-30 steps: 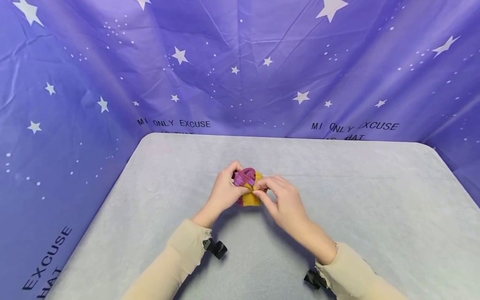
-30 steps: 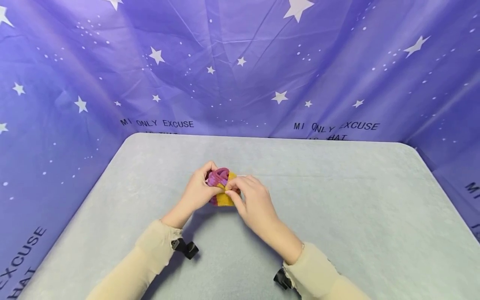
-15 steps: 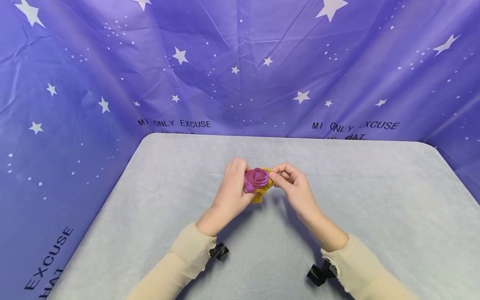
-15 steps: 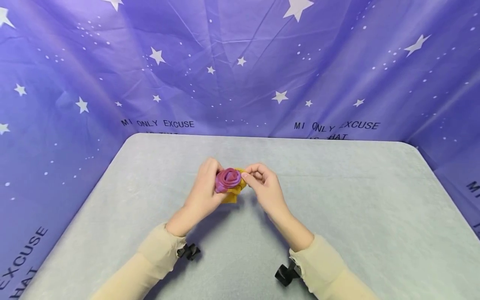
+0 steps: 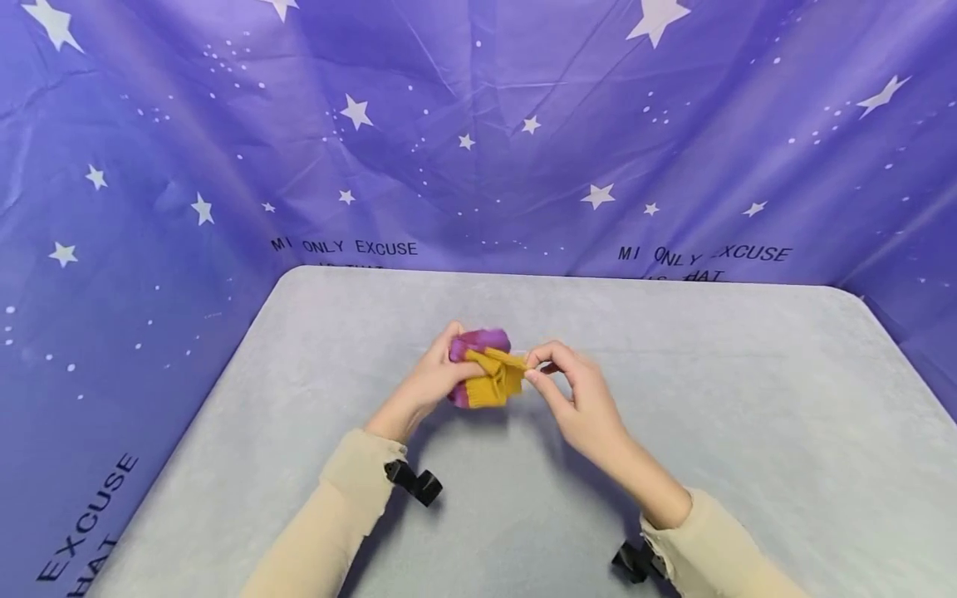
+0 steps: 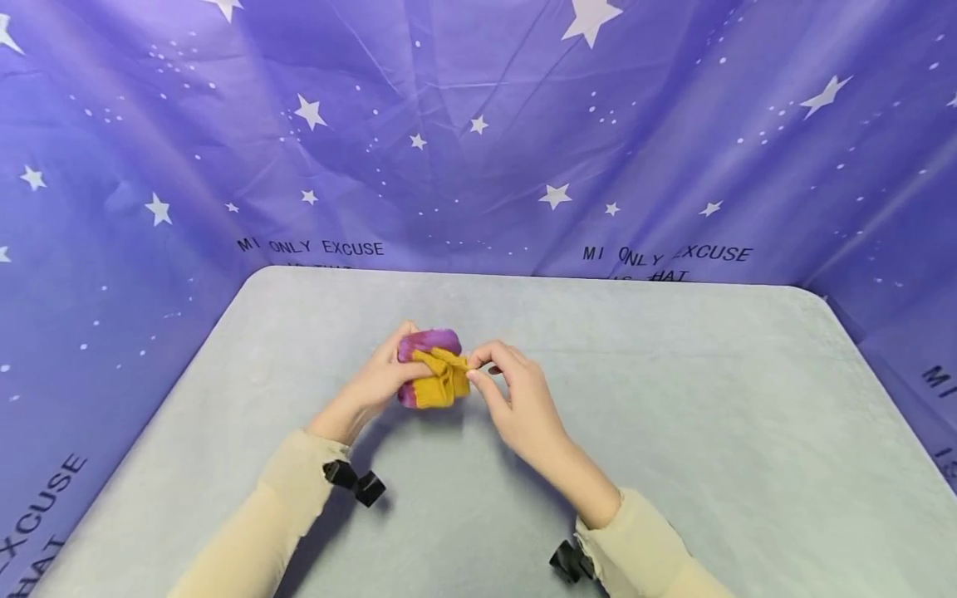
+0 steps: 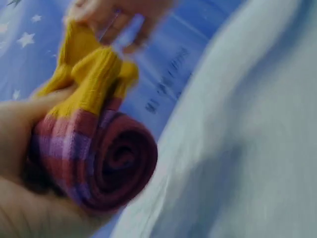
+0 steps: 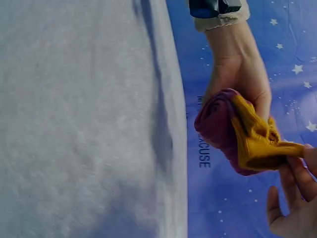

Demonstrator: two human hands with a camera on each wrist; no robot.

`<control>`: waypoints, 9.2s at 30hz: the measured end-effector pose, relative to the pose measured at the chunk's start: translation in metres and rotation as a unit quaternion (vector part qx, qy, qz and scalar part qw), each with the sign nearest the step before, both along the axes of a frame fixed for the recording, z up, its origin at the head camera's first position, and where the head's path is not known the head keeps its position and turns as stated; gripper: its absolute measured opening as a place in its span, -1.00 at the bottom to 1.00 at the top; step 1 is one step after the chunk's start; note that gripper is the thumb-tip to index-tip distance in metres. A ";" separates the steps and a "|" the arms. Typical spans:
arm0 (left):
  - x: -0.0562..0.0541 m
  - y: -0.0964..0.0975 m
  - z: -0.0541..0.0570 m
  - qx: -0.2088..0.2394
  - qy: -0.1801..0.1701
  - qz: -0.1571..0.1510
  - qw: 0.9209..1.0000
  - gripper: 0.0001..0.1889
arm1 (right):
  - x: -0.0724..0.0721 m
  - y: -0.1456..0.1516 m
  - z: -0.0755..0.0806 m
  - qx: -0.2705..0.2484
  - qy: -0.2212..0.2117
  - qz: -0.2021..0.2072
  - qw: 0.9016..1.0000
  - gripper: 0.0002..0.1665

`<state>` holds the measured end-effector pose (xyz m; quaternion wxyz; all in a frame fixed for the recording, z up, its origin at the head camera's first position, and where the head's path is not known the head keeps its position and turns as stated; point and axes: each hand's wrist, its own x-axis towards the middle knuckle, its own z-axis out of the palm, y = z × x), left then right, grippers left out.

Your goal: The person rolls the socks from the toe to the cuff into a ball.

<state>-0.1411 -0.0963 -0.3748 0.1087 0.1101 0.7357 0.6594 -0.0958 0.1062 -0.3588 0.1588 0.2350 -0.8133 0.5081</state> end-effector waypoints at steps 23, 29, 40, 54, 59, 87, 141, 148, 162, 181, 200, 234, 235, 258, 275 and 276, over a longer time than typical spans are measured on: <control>0.015 0.007 0.015 0.029 0.043 0.017 0.999 -0.55 | -0.007 0.008 0.002 -0.067 0.061 0.002 0.996 -0.79; 0.020 0.006 0.015 0.072 0.040 -0.020 0.996 -0.52 | -0.012 0.019 0.014 -0.193 -0.081 -0.008 0.978 -0.95; 0.034 0.001 0.031 0.032 0.161 -0.115 0.980 -0.61 | -0.016 0.026 0.029 -0.180 -0.088 0.052 0.978 -0.83; 0.052 0.010 0.042 0.000 0.169 -0.122 0.978 -0.64 | -0.018 0.026 0.027 -0.109 -0.150 0.110 0.977 -0.63; 0.049 0.013 0.040 0.005 0.154 -0.103 0.983 -0.62 | -0.015 0.031 0.031 -0.019 -0.098 0.022 0.995 -0.65; 0.033 0.024 0.025 -0.225 0.249 0.073 0.939 -0.67 | 0.006 0.013 0.013 -0.060 -0.082 0.005 0.995 -0.86; 0.019 0.013 0.017 -0.036 0.039 0.043 0.998 -0.60 | -0.004 0.019 -0.006 0.106 0.001 0.027 0.994 -0.80; 0.020 0.021 0.013 -0.096 0.156 0.107 0.977 -0.60 | 0.008 0.009 -0.003 0.114 0.089 -0.004 0.990 -0.75; 0.014 0.026 0.017 0.168 -0.026 0.167 0.971 -0.73 | 0.006 0.003 -0.012 0.147 0.250 -0.061 0.955 -0.88; 0.020 0.031 0.018 0.213 0.052 0.157 0.963 -0.64 | -0.003 0.002 -0.013 -0.251 -0.143 -0.009 0.957 -0.86; 0.030 0.026 0.020 0.189 0.204 0.079 0.957 -0.52 | -0.009 0.017 -0.002 -0.324 -0.388 0.062 0.861 -0.85; 0.038 0.009 0.014 0.274 0.134 -0.076 0.949 -0.40 | -0.008 0.020 0.013 -0.273 -0.213 0.055 0.937 -0.75; 0.038 0.008 0.014 0.266 0.138 -0.079 0.951 -0.39 | -0.008 0.021 0.012 -0.277 -0.239 0.081 0.927 -0.75; 0.036 0.016 0.015 0.131 0.134 -0.005 0.982 -0.47 | -0.008 0.017 -0.005 -0.126 0.034 -0.026 0.991 -0.64; 0.042 0.016 0.015 -0.077 0.249 -0.050 0.964 -0.54 | -0.014 0.021 0.005 -0.074 -0.041 -0.050 0.995 -0.94; 0.043 0.016 0.015 -0.076 0.251 -0.062 0.963 -0.55 | -0.016 0.021 0.005 -0.081 -0.053 -0.051 0.994 -0.93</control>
